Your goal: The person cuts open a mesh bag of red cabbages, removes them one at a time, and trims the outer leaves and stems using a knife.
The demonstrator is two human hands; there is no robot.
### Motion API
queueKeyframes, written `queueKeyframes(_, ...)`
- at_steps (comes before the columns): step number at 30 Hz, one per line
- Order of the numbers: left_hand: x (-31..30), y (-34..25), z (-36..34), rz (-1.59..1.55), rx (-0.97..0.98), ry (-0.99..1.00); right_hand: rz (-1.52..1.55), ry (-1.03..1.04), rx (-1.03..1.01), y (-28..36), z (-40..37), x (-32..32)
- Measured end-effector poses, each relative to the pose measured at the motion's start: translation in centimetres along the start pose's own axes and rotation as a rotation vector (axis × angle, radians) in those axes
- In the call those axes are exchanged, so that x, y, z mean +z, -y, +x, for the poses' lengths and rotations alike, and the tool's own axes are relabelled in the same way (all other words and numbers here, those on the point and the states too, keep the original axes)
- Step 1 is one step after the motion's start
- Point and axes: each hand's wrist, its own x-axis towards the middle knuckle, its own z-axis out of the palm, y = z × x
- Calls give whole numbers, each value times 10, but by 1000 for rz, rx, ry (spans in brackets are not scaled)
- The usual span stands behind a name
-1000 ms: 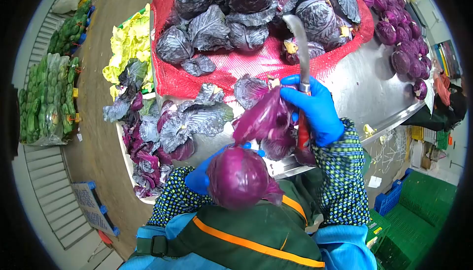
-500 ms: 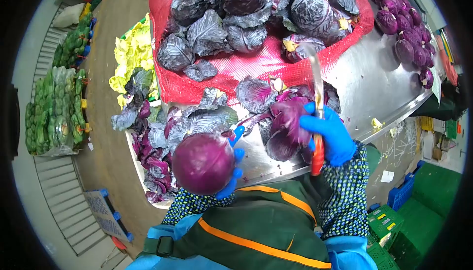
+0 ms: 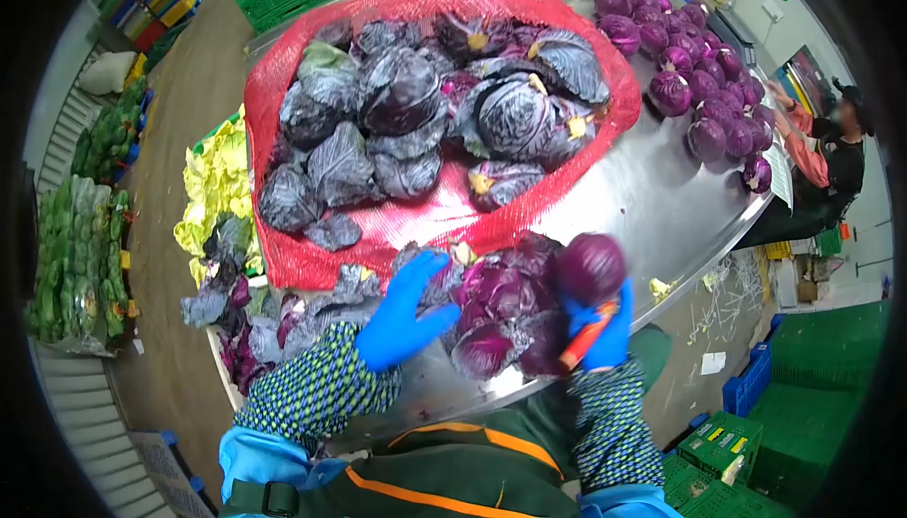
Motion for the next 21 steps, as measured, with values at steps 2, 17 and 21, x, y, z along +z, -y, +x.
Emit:
queueKeyframes(2,-2,9,34,-384,-104,79,-227,-18,-340,40,19,-27)
queueKeyframes(17,7,-8,174,-692,64,-322,-1403,-57,-294,4,119,110)
queueKeyframes(21,-36,-18,10,-738,-210,-146,-1195,27,152,-20,37,82)
